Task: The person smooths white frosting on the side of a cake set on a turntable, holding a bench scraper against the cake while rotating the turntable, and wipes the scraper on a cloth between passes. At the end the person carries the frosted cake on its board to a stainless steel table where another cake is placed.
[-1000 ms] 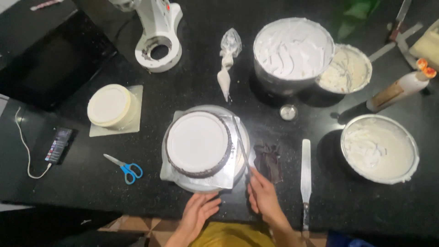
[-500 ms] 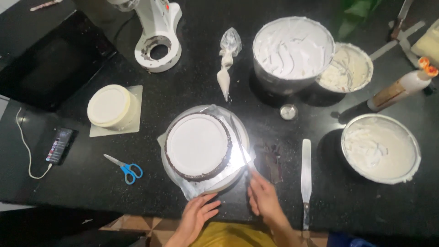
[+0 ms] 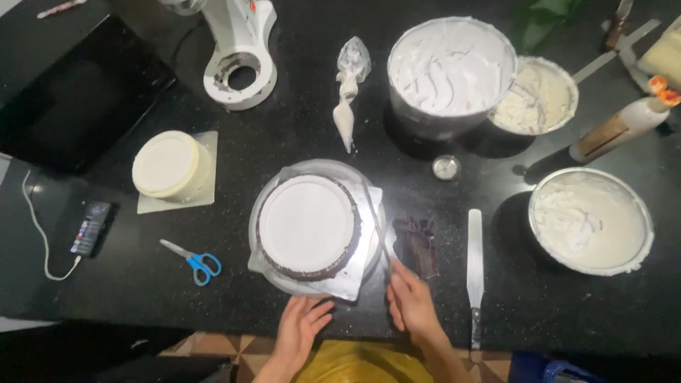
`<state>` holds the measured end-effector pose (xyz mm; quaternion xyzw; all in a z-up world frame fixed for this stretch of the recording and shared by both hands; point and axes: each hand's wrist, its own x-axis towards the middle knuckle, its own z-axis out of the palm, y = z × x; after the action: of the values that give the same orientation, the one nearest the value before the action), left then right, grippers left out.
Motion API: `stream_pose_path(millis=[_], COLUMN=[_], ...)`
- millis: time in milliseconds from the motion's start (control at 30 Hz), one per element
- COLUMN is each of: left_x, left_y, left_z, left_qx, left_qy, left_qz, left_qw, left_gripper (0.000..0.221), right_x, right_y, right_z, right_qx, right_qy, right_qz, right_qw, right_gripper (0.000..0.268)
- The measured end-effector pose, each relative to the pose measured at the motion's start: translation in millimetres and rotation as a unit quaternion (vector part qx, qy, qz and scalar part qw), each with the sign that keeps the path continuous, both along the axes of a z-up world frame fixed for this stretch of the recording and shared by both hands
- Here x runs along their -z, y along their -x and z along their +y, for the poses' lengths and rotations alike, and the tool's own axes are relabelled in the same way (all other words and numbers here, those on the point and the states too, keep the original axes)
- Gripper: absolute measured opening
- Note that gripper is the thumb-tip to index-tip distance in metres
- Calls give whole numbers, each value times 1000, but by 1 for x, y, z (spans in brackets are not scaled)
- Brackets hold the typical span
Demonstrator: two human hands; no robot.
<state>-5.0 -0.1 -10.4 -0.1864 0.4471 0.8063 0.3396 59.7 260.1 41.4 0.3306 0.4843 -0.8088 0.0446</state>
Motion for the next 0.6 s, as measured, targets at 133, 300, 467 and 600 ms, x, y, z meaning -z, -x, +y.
stream_pose_path(millis=[133, 300, 467, 600], left_x=[-2, -22, 11, -25], left_y=[-8, 5, -14, -13], left_z=[9, 9, 0, 19], left_qx=[-28, 30, -40, 32], left_qy=[-16, 2, -28, -65], left_qz=[7, -10, 3, -15], left_qw=[999, 1000, 999, 997], left_gripper=[35, 38, 34, 37], right_x=[7, -8, 6, -1], right_y=[0, -1, -8, 1], right_z=[-6, -5, -5, -11], right_qx=[-13, -11, 1, 10], right_qy=[-19, -7, -8, -28], right_qz=[5, 6, -4, 16], right_qw=[1000, 1000, 1000, 999], right_gripper=[52, 53, 52, 51])
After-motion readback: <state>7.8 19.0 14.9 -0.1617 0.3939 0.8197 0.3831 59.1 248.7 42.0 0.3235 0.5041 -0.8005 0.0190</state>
